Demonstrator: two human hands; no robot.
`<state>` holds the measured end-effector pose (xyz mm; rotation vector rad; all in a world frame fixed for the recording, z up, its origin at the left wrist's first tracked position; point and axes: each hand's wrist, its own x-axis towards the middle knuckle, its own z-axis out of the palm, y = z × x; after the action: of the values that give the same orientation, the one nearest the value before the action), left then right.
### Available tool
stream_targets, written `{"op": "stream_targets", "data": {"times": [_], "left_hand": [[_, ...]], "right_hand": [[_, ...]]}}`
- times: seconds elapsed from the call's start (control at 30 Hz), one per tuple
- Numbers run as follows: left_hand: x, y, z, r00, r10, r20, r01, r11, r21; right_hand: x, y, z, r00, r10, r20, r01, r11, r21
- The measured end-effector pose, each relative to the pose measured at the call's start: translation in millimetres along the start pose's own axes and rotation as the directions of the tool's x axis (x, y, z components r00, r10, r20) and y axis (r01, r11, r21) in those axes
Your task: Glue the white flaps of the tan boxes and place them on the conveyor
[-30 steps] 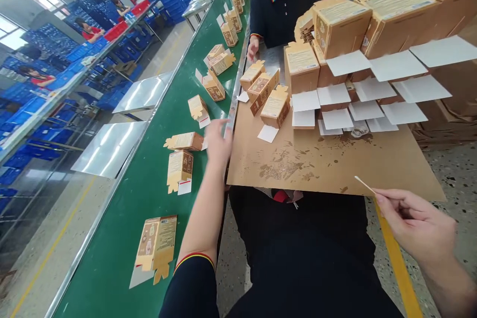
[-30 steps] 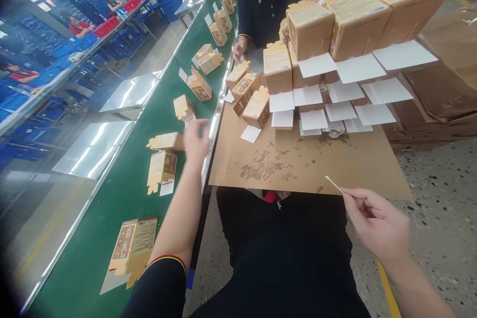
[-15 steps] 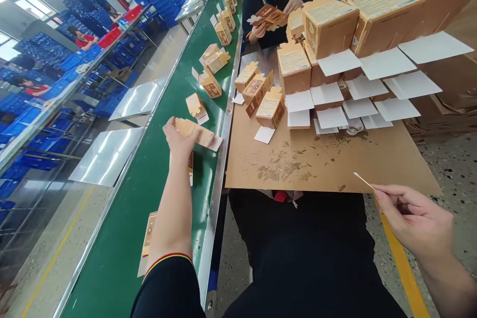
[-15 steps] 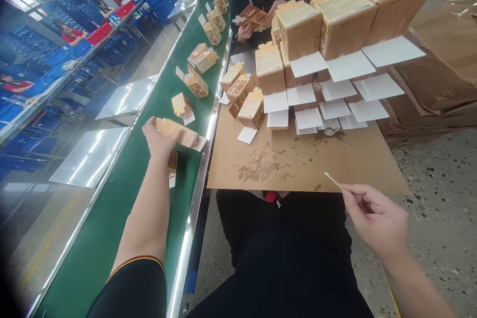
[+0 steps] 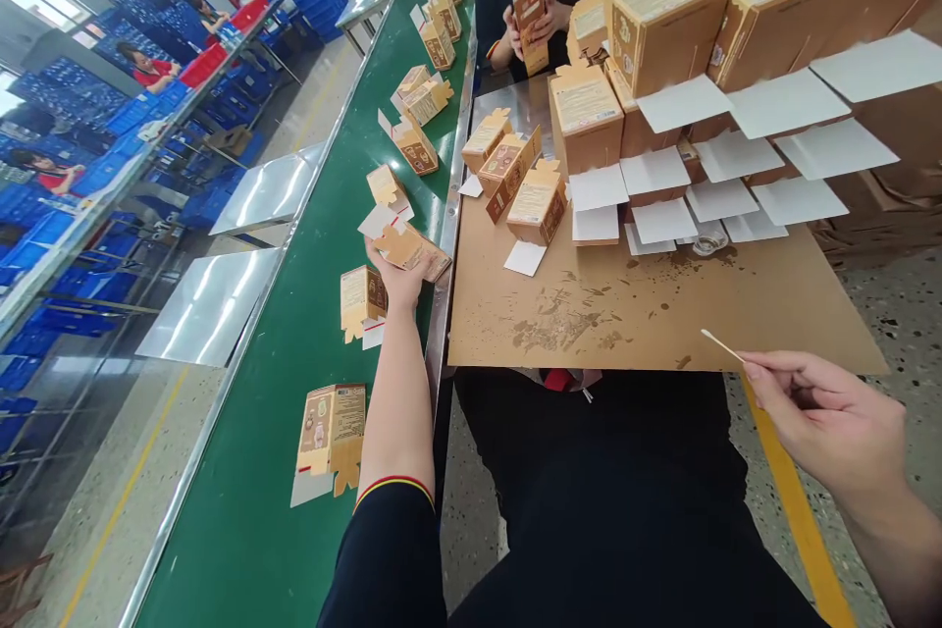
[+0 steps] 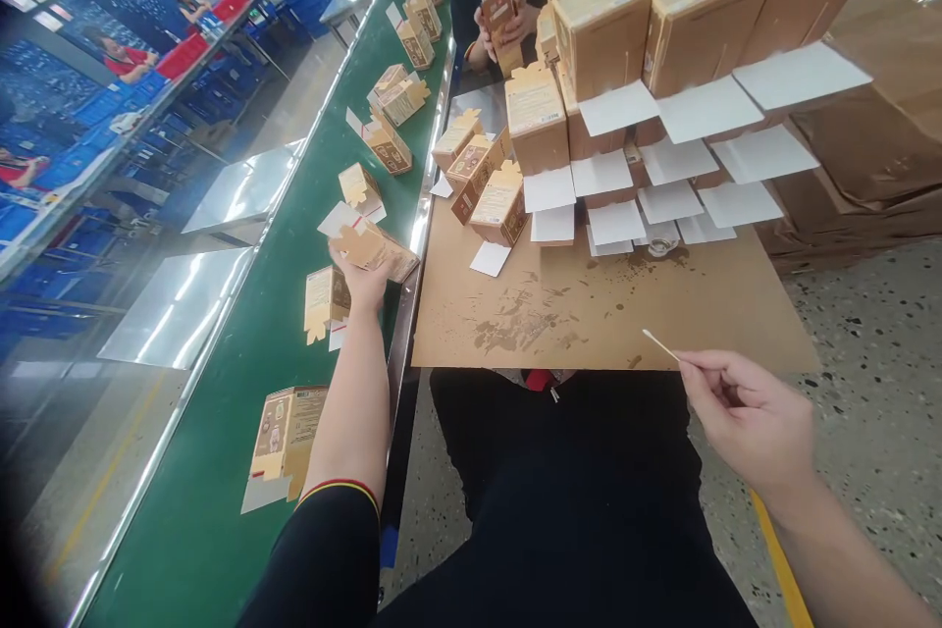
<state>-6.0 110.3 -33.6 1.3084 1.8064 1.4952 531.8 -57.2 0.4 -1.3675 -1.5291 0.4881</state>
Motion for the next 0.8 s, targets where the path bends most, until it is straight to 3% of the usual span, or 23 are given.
{"op": "stream_targets", "data": {"times": [0.17,0.37,0.47,0.57,0.7,0.8], "left_hand": [[13.3,-8.7,7.3,0.992,-0.08,0.102,0.076,0.996,0.044],[-3.6,-7.4,-5.6,0.978,-0.057,0.2,0.026,0.988,0.154],[-5.3,-12.2,-4.8,0.992,-0.06,0.112,0.04,0.984,0.173],[-0.6,-19.2,-3.1,0.997,-0.056,-0.059,0.067,0.976,0.206],[-0.1,-24.6,-16.0,0.948,-0.141,-0.285,0.228,0.926,0.3],[-3.9,-23.7,-31.1,0.925,-0.166,-0.341,0.272,0.917,0.293]], "right_hand": [[-3.7,-4.2,-1.6,1.0,-0.022,0.018,0.022,1.0,-0.003],[-9.8,0.2,-4.8,0.998,-0.056,-0.013,0.055,0.997,-0.054],[-8.5,0.1,-1.7,0.999,-0.042,-0.01,0.042,0.999,-0.019],[-5.8,-1.6,2.8,1.0,-0.021,-0.01,0.021,0.999,0.027],[-7.4,0.9,3.6,0.999,0.02,-0.035,-0.018,0.999,0.046],[-11.5,6.9,1.0,0.997,0.056,-0.052,-0.053,0.998,0.046]]}}
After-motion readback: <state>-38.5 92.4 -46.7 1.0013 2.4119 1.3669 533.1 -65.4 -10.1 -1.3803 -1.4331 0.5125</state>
